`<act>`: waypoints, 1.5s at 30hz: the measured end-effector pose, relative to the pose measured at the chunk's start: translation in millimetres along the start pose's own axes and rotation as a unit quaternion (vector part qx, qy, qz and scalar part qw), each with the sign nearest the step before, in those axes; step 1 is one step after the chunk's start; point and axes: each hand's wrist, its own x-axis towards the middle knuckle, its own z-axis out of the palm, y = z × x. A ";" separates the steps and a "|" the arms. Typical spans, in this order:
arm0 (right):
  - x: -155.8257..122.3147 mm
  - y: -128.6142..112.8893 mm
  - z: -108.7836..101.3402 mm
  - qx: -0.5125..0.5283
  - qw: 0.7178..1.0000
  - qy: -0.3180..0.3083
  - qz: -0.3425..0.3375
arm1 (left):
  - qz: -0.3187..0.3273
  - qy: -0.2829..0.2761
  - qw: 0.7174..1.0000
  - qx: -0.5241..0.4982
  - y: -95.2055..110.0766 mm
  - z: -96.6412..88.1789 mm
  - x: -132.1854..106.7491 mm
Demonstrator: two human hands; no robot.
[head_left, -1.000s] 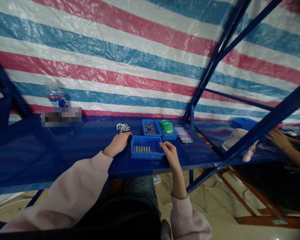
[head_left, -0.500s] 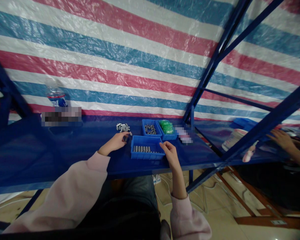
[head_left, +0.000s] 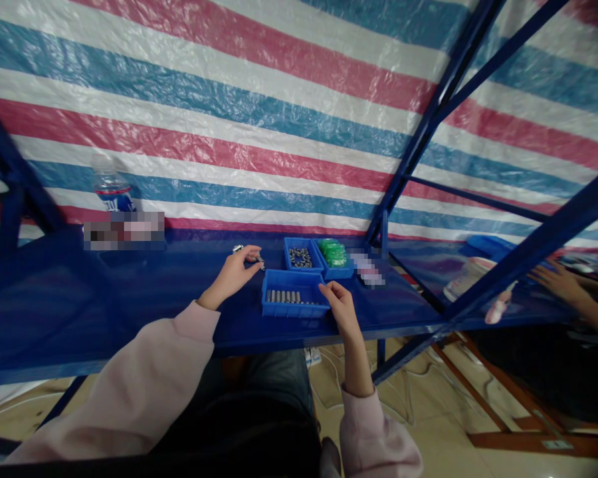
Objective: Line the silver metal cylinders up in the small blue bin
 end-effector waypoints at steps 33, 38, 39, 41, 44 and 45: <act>0.4 0.1 0.0 0.011 1.000 -0.004 0.000 | 0.151 -0.256 0.951 0.080 53.1 54.1 3.8; 0.1 -1.4 0.1 0.008 1.000 -0.002 -0.002 | 0.139 -0.265 0.950 0.088 53.3 53.8 4.0; 0.1 -1.7 0.1 0.008 1.000 -0.002 0.000 | 0.139 -0.265 0.950 0.088 53.6 53.6 4.0; 0.2 -1.9 0.1 0.008 1.000 -0.002 0.002 | 0.143 -0.262 0.951 0.083 54.3 53.4 4.0; 0.1 -1.6 -0.3 0.008 1.000 -0.002 0.000 | 0.154 -0.248 0.955 0.058 55.6 53.4 4.0; 0.0 -1.4 -0.5 0.009 1.000 -0.003 0.001 | 0.160 -0.245 0.955 0.046 56.0 53.3 4.0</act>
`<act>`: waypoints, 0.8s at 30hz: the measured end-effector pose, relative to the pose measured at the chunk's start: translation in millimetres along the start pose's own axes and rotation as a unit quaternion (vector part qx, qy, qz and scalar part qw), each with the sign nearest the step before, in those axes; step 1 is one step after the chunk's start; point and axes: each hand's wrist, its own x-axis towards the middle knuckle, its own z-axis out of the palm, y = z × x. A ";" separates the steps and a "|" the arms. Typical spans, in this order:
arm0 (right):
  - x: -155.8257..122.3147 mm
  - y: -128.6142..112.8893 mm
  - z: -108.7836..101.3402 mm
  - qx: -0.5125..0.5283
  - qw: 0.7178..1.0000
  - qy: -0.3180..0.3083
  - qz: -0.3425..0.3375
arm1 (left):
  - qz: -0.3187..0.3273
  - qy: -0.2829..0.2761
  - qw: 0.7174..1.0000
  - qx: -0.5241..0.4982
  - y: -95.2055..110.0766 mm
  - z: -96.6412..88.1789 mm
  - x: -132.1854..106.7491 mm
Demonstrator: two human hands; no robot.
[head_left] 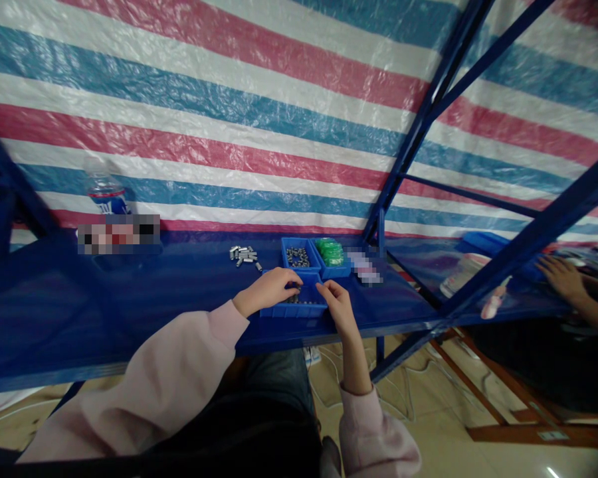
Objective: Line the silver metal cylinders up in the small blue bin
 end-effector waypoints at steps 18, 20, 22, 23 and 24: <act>0.7 3.3 0.0 0.009 1.000 -0.005 0.001 | 0.021 -0.107 0.994 -0.002 2.5 -6.8 1.8; 1.0 3.5 0.0 0.008 1.000 -0.005 0.003 | 0.021 -0.109 0.994 -0.002 1.1 -6.5 1.6; 1.2 3.7 -0.1 0.007 1.000 -0.003 0.004 | 0.024 -0.110 0.994 -0.003 0.5 -5.4 1.4; 1.2 3.6 -0.1 0.007 1.000 -0.002 0.004 | 0.026 -0.106 0.994 -0.006 0.7 -4.7 1.2; 1.2 3.6 -0.2 0.007 1.000 -0.001 0.003 | 0.029 -0.097 0.995 -0.013 1.1 -4.2 1.0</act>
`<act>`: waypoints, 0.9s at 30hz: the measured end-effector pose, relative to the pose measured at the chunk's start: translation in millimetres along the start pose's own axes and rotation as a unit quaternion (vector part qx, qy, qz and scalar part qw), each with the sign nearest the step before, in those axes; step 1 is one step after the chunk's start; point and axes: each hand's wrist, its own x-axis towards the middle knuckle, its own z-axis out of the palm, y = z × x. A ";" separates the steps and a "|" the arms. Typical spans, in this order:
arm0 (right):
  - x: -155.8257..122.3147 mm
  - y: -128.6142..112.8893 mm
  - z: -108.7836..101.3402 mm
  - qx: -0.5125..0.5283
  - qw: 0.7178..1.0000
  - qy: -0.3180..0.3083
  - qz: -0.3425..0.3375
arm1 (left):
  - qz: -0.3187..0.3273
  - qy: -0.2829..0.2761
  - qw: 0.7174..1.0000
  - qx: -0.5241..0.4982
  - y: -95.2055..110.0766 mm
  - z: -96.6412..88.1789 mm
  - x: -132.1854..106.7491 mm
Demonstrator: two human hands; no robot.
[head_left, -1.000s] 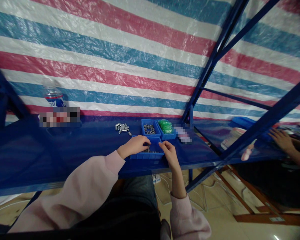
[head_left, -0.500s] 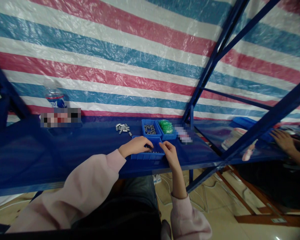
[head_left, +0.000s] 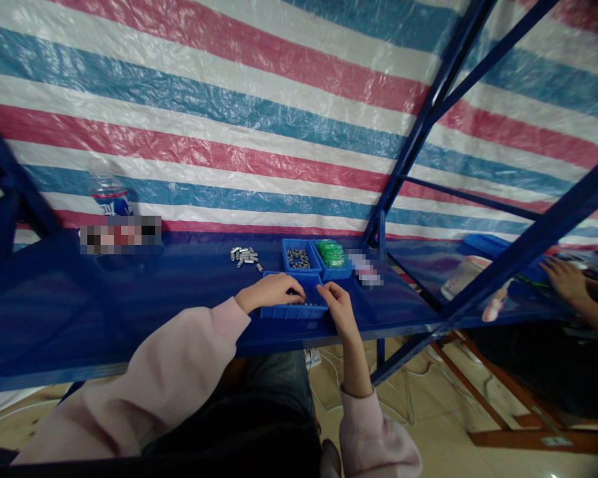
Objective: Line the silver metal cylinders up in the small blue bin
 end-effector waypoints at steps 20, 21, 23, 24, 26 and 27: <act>-1.3 1.4 -0.9 0.001 1.000 -0.003 -0.012 | -0.113 0.088 0.977 0.155 -70.9 -5.4 -45.5; -1.2 1.6 -0.9 0.002 1.000 -0.003 -0.012 | -0.106 0.096 0.978 0.151 -69.0 -6.4 -45.3; -0.7 1.9 -0.7 0.004 1.000 -0.003 -0.011 | -0.094 0.114 0.980 0.133 -66.6 -8.6 -44.8; -0.5 1.9 -0.7 0.005 1.000 -0.002 -0.011 | -0.090 0.124 0.980 0.124 -66.1 -9.4 -44.7; -0.2 1.5 -0.6 0.007 1.000 -0.002 -0.009 | -0.088 0.139 0.980 0.109 -65.7 -10.3 -44.8; -0.2 1.0 -0.5 0.007 1.000 -0.003 -0.008 | -0.088 0.145 0.980 0.104 -65.8 -10.4 -44.9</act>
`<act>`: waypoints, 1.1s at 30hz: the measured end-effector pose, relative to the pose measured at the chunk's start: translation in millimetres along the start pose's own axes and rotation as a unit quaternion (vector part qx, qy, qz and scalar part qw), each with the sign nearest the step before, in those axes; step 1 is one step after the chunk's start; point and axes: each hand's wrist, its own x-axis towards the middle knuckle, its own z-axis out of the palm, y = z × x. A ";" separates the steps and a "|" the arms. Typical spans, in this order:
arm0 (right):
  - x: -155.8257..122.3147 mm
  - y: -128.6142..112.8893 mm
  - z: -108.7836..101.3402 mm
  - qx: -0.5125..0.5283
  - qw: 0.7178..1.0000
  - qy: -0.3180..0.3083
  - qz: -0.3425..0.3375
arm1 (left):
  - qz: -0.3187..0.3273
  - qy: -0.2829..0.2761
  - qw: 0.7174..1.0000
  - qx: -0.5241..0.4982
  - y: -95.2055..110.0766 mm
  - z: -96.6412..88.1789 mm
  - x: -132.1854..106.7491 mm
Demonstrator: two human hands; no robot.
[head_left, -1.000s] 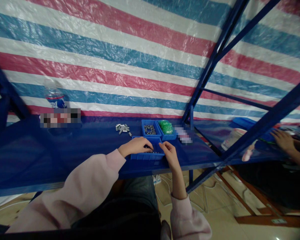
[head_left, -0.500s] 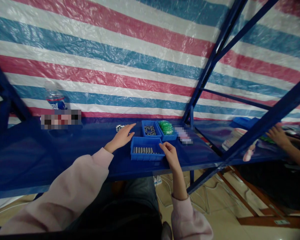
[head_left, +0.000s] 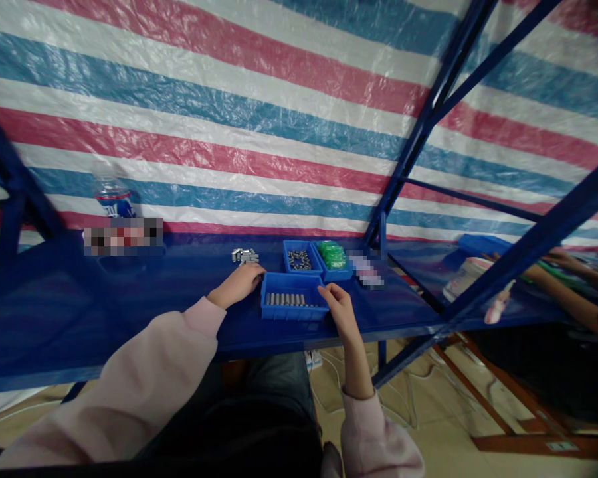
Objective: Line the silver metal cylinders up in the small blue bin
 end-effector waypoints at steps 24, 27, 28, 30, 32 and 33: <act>-1.8 -3.6 0.4 -0.013 1.000 0.005 0.009 | 0.034 0.128 0.988 -0.085 69.6 1.9 26.5; -1.4 -4.2 0.6 -0.016 1.000 0.005 0.006 | 0.029 0.103 0.990 -0.094 77.1 6.5 29.9; -1.3 -4.1 0.6 -0.016 1.000 0.006 0.005 | 0.028 0.094 0.990 -0.098 79.9 7.5 30.9; -0.9 -3.7 0.6 -0.015 1.000 0.006 0.002 | 0.033 0.070 0.992 -0.103 85.6 9.9 32.8; -0.5 -2.6 0.4 -0.012 1.000 0.005 0.001 | 0.050 0.042 0.992 -0.109 90.8 13.6 35.4; -0.4 -2.0 0.2 -0.011 1.000 0.005 0.001 | 0.059 0.029 0.991 -0.115 93.0 15.9 36.8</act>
